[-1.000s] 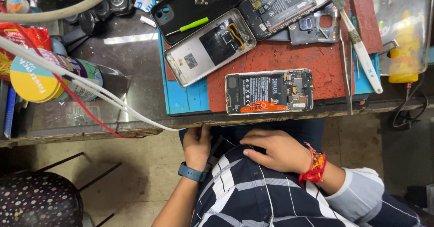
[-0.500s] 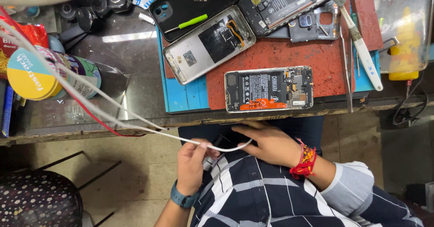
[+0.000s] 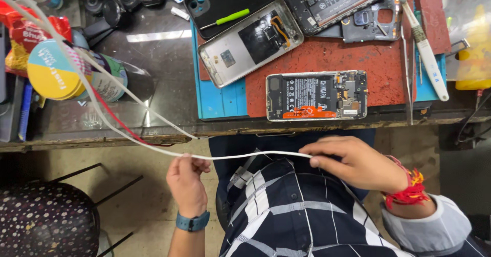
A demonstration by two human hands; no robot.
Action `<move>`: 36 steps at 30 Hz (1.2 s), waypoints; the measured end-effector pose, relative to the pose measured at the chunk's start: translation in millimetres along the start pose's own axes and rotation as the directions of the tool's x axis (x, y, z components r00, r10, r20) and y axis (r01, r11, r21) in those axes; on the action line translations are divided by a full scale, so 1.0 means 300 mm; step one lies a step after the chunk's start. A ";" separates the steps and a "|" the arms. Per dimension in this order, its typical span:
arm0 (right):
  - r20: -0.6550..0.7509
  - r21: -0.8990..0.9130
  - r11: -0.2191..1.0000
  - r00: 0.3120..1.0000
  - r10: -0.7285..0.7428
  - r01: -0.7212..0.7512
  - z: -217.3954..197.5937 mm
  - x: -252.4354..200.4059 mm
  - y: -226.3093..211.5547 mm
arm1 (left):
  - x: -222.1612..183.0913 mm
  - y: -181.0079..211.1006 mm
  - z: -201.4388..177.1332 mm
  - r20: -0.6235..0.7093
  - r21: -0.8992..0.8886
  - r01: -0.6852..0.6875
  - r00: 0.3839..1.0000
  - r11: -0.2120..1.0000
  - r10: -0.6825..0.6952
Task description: The person removes a battery from a mobile phone chassis, connects a charging cable, and carefully applies a decorative skin to a phone back cover by hand.
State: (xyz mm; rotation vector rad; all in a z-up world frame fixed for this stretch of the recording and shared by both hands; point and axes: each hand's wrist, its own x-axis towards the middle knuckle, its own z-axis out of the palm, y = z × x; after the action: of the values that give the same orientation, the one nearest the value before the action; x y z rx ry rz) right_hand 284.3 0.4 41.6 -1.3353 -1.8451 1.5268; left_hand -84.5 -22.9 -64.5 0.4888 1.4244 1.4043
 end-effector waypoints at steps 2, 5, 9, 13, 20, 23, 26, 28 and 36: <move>-0.026 0.272 0.923 0.957 0.290 -0.272 0.027 -0.020 0.025 | -0.011 -0.021 0.000 -0.023 0.155 -0.064 0.997 0.986 0.068; -0.076 0.538 0.817 0.953 0.293 -0.208 0.044 -0.039 0.059 | -0.081 0.001 0.041 0.037 0.527 -0.353 0.918 0.773 0.394; 0.013 0.714 0.668 0.959 0.284 -0.208 0.052 -0.040 0.048 | -0.184 0.118 0.176 0.388 0.493 -0.763 0.623 0.417 0.679; -0.081 0.703 0.697 0.958 0.276 -0.141 0.097 -0.025 0.022 | -0.196 0.231 0.329 0.666 0.156 -0.888 0.419 0.433 0.618; -0.160 0.646 0.763 0.974 0.161 -0.020 0.096 -0.003 -0.038 | -0.220 0.290 0.470 0.820 0.089 -0.814 0.386 0.574 0.422; -0.207 0.569 0.822 0.964 0.167 -0.021 0.100 -0.005 -0.049 | -0.212 0.287 0.485 0.815 0.108 -0.810 0.404 0.576 0.416; -0.274 0.433 0.895 0.962 0.018 0.107 0.111 0.006 -0.054 | -0.207 0.290 0.500 0.819 0.137 -0.844 0.390 0.518 0.420; -0.258 0.445 0.894 0.963 0.080 0.045 0.105 0.012 -0.067 | -0.203 0.294 0.504 0.829 0.157 -0.825 0.409 0.543 0.382; -0.371 0.185 0.981 0.920 0.126 -0.059 0.080 0.024 -0.162 | -0.157 0.335 0.470 0.828 0.135 -0.850 0.379 0.508 0.413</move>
State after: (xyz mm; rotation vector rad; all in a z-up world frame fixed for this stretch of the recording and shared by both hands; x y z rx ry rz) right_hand 242.1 -3.9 76.1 -1.5280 -1.3973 1.3185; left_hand 17.1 29.2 74.0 2.0097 0.9130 1.0895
